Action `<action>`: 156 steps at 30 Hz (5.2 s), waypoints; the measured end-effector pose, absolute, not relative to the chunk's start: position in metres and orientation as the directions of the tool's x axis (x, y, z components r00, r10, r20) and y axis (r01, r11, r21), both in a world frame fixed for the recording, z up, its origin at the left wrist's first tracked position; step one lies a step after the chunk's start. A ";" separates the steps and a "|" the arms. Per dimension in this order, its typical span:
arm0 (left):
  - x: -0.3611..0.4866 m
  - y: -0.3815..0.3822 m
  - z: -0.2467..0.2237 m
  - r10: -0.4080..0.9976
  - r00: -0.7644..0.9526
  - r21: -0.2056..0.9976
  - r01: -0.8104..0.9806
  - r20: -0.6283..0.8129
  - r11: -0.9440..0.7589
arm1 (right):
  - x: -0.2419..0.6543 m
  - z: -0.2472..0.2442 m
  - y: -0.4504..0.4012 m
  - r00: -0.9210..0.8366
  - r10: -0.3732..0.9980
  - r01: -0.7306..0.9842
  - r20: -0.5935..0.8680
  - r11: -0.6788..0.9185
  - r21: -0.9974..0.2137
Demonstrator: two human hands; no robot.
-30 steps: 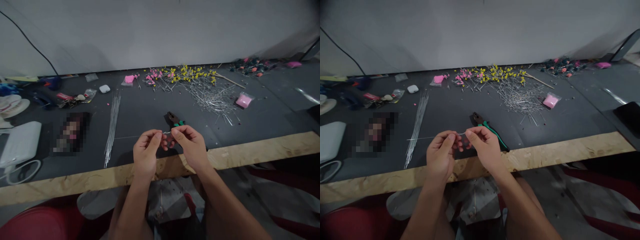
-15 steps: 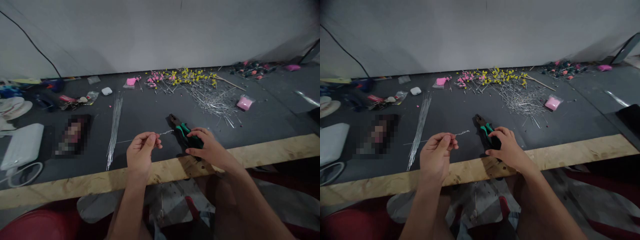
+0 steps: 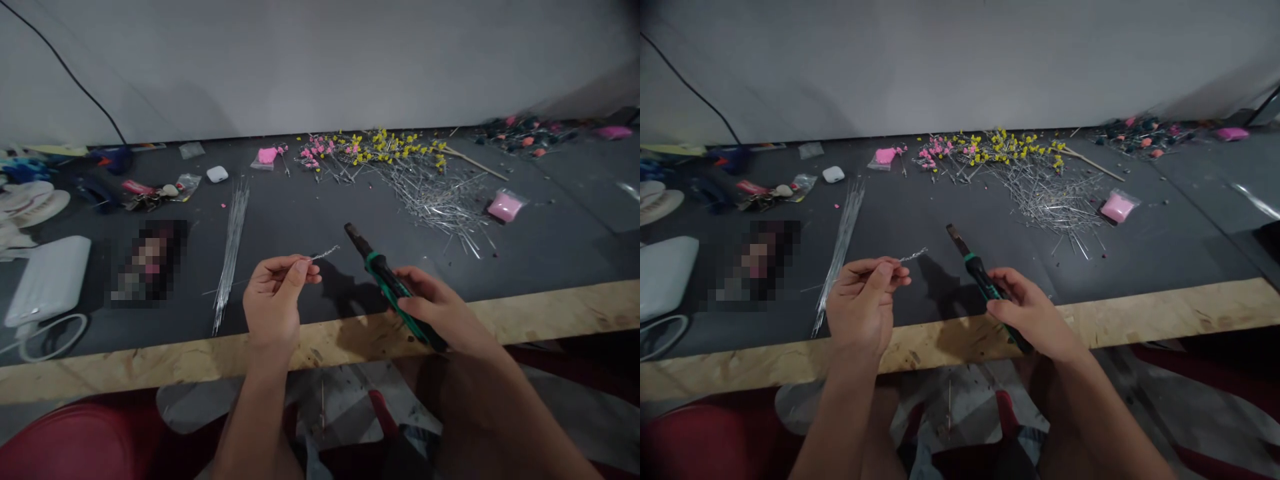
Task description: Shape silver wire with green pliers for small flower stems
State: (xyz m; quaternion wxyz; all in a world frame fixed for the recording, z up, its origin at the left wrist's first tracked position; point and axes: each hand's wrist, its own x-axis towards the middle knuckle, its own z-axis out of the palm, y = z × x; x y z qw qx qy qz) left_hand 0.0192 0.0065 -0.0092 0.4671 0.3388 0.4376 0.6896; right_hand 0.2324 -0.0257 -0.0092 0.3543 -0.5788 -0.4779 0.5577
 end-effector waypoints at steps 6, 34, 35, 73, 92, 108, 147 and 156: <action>0.017 0.010 -0.007 0.949 -0.313 0.927 -0.346 0.034 -0.147 | 0.228 -0.003 -0.056 -0.264 0.841 -0.101 -0.472 -0.511 -0.853; 0.019 0.009 -0.008 0.970 -0.240 0.923 -0.360 0.048 -0.135 | 0.184 0.020 -0.061 -0.391 0.877 0.165 -0.280 -0.232 -0.958; 0.019 0.010 -0.008 0.967 -0.249 0.923 -0.360 0.047 -0.137 | 0.183 0.020 -0.060 -0.387 0.878 0.180 -0.282 -0.228 -0.957; 0.032 -0.007 -0.012 0.990 0.126 0.893 -0.436 -0.062 0.111 | 0.126 -0.011 -0.040 -0.147 0.972 -0.090 -0.184 -0.199 -0.976; 0.019 0.012 -0.012 0.902 -0.431 0.914 -0.352 0.032 -0.201 | 0.161 0.003 -0.045 -0.300 0.914 0.231 -0.271 -0.206 -0.951; 0.019 0.009 -0.007 0.925 -0.334 0.869 -0.385 0.183 -0.311 | 0.169 -0.007 -0.034 -0.133 0.930 -0.285 -0.343 -0.368 -0.885; 0.018 -0.010 -0.006 0.999 0.023 0.999 0.003 0.039 -0.039 | 0.154 -0.008 -0.025 0.122 0.989 -0.038 0.081 0.086 -0.996; 0.025 -0.012 -0.006 0.991 -0.023 0.991 -0.004 0.135 -0.135 | 0.155 -0.005 -0.025 0.151 0.983 -0.016 0.109 0.113 -0.993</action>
